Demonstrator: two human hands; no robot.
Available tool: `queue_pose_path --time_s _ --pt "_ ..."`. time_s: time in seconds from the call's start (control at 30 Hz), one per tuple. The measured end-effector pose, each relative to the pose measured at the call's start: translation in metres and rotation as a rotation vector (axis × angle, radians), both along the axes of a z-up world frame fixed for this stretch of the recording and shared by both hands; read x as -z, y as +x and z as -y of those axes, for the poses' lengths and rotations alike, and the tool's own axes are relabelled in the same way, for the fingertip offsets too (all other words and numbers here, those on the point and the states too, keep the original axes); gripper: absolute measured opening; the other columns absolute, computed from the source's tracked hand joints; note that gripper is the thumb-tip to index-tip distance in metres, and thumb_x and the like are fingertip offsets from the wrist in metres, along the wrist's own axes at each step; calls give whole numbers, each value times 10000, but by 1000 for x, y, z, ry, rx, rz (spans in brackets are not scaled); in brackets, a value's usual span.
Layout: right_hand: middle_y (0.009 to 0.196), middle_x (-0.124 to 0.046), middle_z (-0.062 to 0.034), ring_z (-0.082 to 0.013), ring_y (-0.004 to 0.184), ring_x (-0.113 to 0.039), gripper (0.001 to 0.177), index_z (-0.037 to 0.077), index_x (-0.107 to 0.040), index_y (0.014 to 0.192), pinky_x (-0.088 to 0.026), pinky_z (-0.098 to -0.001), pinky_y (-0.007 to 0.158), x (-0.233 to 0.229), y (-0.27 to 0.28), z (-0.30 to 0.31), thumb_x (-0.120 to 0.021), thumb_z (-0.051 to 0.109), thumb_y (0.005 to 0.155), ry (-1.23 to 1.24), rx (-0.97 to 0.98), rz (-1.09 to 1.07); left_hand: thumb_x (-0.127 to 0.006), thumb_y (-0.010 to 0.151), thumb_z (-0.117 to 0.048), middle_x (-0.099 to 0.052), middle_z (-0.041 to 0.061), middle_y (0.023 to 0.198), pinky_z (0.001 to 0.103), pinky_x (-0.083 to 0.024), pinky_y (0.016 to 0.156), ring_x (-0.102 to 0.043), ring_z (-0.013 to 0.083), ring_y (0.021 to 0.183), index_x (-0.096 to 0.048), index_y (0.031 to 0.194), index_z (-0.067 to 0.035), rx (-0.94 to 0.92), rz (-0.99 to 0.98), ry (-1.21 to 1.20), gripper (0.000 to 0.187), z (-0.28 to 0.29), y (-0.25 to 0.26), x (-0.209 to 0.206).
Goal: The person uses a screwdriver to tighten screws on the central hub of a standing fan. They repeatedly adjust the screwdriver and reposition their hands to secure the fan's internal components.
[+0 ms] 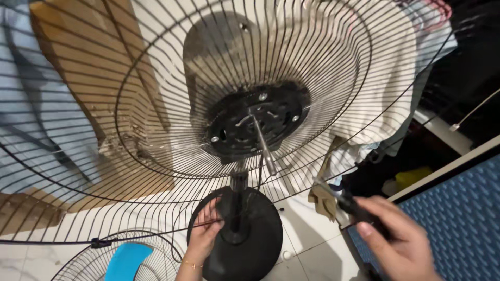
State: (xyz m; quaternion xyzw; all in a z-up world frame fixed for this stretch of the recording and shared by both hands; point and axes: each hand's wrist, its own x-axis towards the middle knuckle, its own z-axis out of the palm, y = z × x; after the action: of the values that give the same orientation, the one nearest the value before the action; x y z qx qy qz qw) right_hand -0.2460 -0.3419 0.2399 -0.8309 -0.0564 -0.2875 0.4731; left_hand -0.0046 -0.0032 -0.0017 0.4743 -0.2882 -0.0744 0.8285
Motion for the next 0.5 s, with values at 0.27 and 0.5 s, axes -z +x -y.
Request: queue_pose_path --time_s 0.27,0.5 --pt "1053 -687 -113 -153 961 -661 355 -76 -635 1290 -515 -249 868 -77 9 -51 -643 43 956 5 179 123 -444 1162 -350 -530 22 898 280 -404 672 -453 117 756 -595 1396 98 19 -338 -146 528 34 -31 -7" --pt "1109 -698 -81 -91 956 -639 337 -42 -626 1295 -506 -201 842 -96 30 -67 -671 32 969 -73 187 155 -439 1040 -346 -595 33 899 315 -434 729 -456 140 732 -541 1308 92 -59 -360 -221 524 40 -86 -51"
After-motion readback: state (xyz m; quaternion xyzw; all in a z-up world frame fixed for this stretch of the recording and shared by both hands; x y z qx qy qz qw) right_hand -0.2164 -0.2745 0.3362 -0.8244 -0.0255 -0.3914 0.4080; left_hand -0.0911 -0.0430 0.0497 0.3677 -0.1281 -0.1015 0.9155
